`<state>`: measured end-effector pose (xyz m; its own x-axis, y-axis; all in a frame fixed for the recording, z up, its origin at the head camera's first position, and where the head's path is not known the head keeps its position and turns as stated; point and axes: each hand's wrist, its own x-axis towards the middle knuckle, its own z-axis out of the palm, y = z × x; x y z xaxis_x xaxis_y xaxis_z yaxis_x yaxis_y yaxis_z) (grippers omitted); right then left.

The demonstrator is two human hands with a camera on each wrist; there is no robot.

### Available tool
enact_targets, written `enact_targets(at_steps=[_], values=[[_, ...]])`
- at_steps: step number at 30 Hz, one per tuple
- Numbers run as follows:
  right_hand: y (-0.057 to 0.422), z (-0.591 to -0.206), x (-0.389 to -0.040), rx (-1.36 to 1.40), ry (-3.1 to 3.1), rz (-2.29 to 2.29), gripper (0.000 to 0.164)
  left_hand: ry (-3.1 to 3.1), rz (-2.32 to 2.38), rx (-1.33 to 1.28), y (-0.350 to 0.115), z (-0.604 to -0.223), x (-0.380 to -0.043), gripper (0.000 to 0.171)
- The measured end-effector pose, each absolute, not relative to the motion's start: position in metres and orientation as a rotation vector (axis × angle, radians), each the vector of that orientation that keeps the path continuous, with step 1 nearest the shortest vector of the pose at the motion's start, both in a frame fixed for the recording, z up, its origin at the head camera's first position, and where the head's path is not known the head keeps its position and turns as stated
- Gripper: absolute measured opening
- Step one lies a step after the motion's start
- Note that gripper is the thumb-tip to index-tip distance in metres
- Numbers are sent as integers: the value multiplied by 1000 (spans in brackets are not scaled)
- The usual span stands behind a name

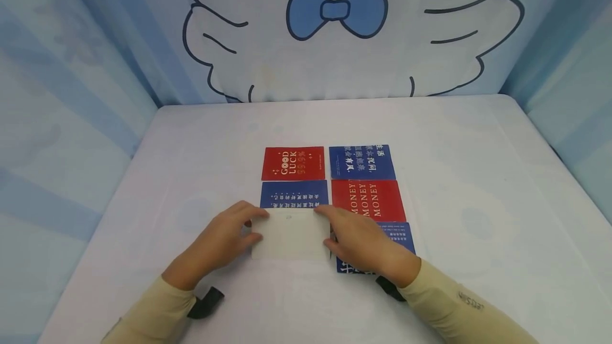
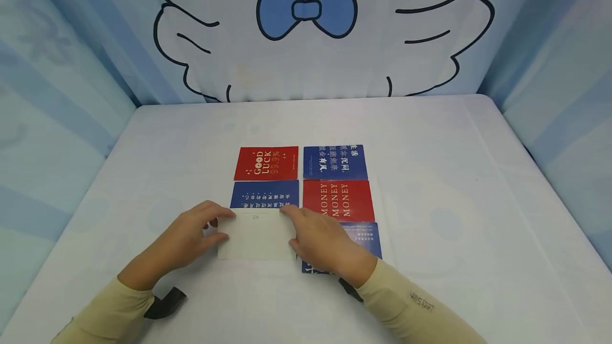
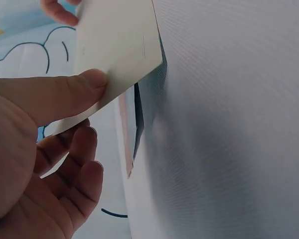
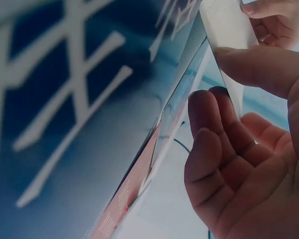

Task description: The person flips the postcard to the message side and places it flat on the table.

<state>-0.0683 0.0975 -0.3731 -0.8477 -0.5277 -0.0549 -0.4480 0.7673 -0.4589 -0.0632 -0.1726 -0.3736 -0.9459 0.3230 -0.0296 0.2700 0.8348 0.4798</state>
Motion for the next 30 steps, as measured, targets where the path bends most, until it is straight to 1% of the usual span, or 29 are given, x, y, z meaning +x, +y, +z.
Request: enact_targets(at_steps=[5, 14, 19, 25, 30], values=[[93, -373, -71, -744, 2745, -616, 70, 2865, 695, 416, -171, -375, -65, 49], [90, -375, -74, -679, 2668, -569, 74, 2788, 646, 350, -168, -376, -69, 47], [90, -374, -73, -661, 2665, -545, 76, 2781, 622, 391, -170, -378, -69, 46], [90, -373, -73, -681, 2705, -497, 72, 2841, 588, 471, -172, -381, -68, 44], [90, -374, -74, -715, 2724, -479, 70, 2841, 541, 485, -172, -381, -67, 39]])
